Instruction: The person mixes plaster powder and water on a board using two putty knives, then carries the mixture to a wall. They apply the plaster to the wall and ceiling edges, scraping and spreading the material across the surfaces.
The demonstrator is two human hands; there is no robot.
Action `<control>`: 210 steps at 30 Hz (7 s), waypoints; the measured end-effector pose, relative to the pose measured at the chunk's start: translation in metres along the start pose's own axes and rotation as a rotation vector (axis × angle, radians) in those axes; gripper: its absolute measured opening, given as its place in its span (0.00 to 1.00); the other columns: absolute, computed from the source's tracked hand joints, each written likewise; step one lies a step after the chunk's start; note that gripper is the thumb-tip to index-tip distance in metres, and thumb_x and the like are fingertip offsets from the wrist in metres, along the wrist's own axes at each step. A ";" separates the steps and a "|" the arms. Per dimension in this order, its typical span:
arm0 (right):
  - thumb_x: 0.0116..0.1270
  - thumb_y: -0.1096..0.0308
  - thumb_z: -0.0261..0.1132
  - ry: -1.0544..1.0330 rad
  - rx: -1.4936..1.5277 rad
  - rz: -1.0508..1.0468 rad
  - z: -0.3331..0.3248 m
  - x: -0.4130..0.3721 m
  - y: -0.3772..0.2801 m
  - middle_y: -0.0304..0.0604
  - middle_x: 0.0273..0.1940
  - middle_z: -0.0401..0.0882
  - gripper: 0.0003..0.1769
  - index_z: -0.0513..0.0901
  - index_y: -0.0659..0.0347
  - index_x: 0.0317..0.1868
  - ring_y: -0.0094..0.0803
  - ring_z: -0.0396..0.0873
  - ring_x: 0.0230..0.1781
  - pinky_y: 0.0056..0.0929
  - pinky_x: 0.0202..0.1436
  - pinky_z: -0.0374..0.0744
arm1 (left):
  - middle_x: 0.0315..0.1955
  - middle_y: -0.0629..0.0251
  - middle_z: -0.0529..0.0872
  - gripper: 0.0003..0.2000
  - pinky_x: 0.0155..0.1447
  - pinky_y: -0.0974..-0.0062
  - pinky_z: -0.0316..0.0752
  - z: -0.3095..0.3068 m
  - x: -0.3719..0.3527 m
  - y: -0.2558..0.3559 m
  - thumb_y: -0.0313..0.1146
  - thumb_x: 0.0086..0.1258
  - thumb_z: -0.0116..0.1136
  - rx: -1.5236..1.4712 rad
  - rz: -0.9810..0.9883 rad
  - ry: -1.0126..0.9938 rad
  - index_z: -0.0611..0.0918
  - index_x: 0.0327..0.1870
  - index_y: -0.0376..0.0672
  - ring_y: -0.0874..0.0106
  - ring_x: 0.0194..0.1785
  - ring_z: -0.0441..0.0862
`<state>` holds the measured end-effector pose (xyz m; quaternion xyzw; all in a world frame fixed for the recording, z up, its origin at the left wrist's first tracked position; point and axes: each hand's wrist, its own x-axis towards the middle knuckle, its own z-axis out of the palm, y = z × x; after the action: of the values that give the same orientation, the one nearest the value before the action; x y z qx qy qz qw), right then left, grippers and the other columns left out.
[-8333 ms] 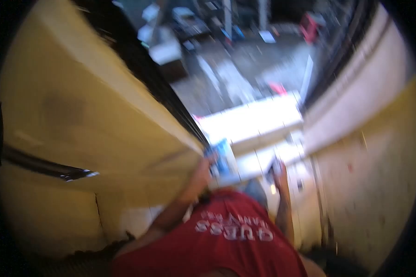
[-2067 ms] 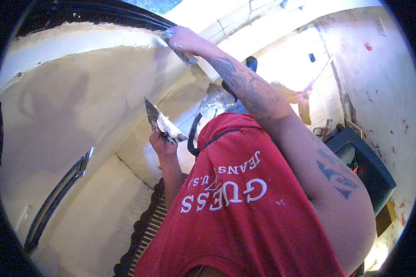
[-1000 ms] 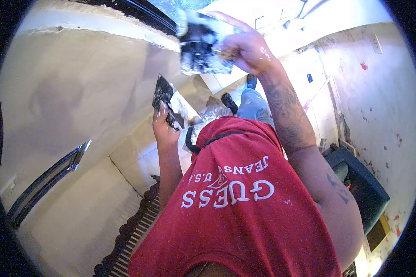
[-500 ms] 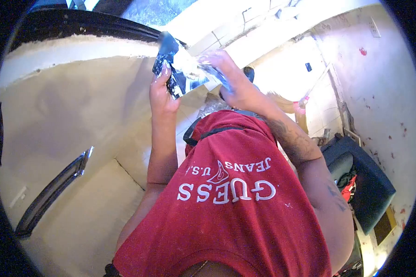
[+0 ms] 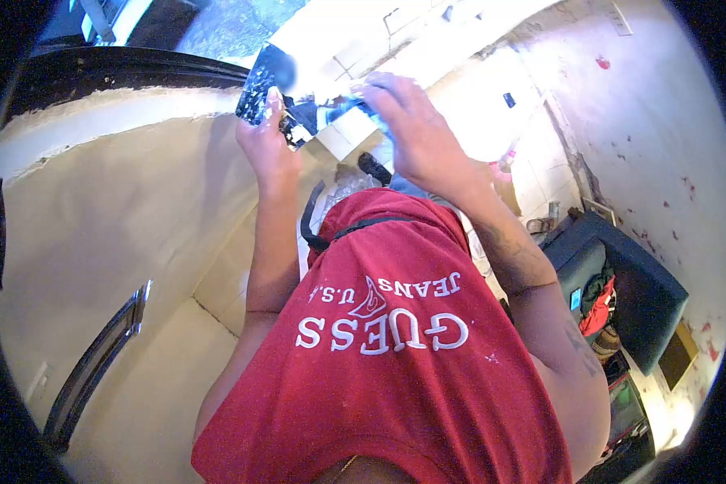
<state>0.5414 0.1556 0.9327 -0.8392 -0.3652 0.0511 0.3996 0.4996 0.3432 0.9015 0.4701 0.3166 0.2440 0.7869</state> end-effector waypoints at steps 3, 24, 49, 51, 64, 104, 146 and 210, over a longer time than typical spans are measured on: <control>0.49 0.83 0.55 -0.077 -0.207 -0.045 0.014 -0.001 -0.005 0.52 0.57 0.68 0.31 0.70 0.58 0.58 0.49 0.67 0.59 0.49 0.64 0.64 | 0.36 0.65 0.82 0.08 0.40 0.79 0.76 0.001 -0.005 0.001 0.20 0.64 0.57 0.007 0.016 0.001 0.78 0.43 0.32 0.78 0.35 0.79; 0.45 0.85 0.47 0.033 0.668 -0.029 0.200 0.077 -0.014 0.51 0.55 0.67 0.36 0.66 0.63 0.61 0.41 0.66 0.60 0.37 0.65 0.64 | 0.43 0.64 0.81 0.17 0.49 0.66 0.79 -0.225 -0.097 -0.019 0.21 0.66 0.51 -0.230 -0.331 0.259 0.72 0.56 0.39 0.69 0.45 0.81; 0.49 0.83 0.48 0.197 0.790 0.119 0.202 0.082 -0.010 0.48 0.54 0.66 0.34 0.63 0.64 0.62 0.37 0.67 0.57 0.35 0.65 0.64 | 0.53 0.57 0.77 0.21 0.57 0.63 0.77 -0.263 -0.115 -0.032 0.23 0.67 0.50 -0.372 -0.235 0.222 0.67 0.62 0.38 0.66 0.54 0.78; 0.53 0.78 0.53 0.073 0.941 0.108 0.183 0.066 -0.007 0.46 0.57 0.64 0.33 0.62 0.64 0.64 0.34 0.64 0.61 0.35 0.67 0.62 | 0.52 0.57 0.78 0.20 0.56 0.64 0.78 -0.250 -0.106 -0.027 0.22 0.66 0.50 -0.384 -0.268 0.205 0.69 0.61 0.38 0.66 0.52 0.79; 0.48 0.85 0.59 -0.391 0.288 -0.154 0.090 -0.017 0.000 0.54 0.58 0.65 0.32 0.71 0.57 0.58 0.51 0.64 0.61 0.41 0.63 0.67 | 0.41 0.61 0.83 0.12 0.49 0.69 0.78 -0.120 -0.037 -0.013 0.22 0.67 0.51 -0.332 -0.330 0.074 0.76 0.51 0.36 0.70 0.44 0.82; 0.47 0.71 0.59 -0.490 0.464 0.293 0.191 0.154 0.008 0.40 0.29 0.77 0.21 0.82 0.66 0.43 0.26 0.72 0.28 0.24 0.34 0.71 | 0.55 0.55 0.77 0.21 0.61 0.62 0.73 -0.200 -0.099 -0.030 0.22 0.66 0.49 -0.606 -0.313 -0.123 0.68 0.62 0.38 0.62 0.56 0.77; 0.48 0.90 0.52 -0.457 0.539 -0.053 0.095 -0.020 0.043 0.55 0.58 0.64 0.35 0.66 0.61 0.61 0.48 0.63 0.63 0.37 0.67 0.61 | 0.46 0.59 0.82 0.17 0.55 0.62 0.77 -0.121 -0.046 -0.022 0.22 0.66 0.48 -0.602 -0.348 0.016 0.72 0.56 0.39 0.64 0.49 0.81; 0.49 0.86 0.59 -0.422 1.257 0.262 0.097 0.013 -0.055 0.51 0.64 0.62 0.43 0.55 0.60 0.68 0.44 0.65 0.64 0.39 0.67 0.65 | 0.48 0.56 0.80 0.22 0.58 0.64 0.72 -0.174 -0.066 -0.009 0.20 0.54 0.60 0.545 0.257 0.159 0.77 0.53 0.40 0.61 0.51 0.78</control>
<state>0.4831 0.2483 0.9085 -0.4567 -0.2312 0.4646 0.7225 0.3295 0.3959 0.8486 0.6792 0.3691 0.2837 0.5674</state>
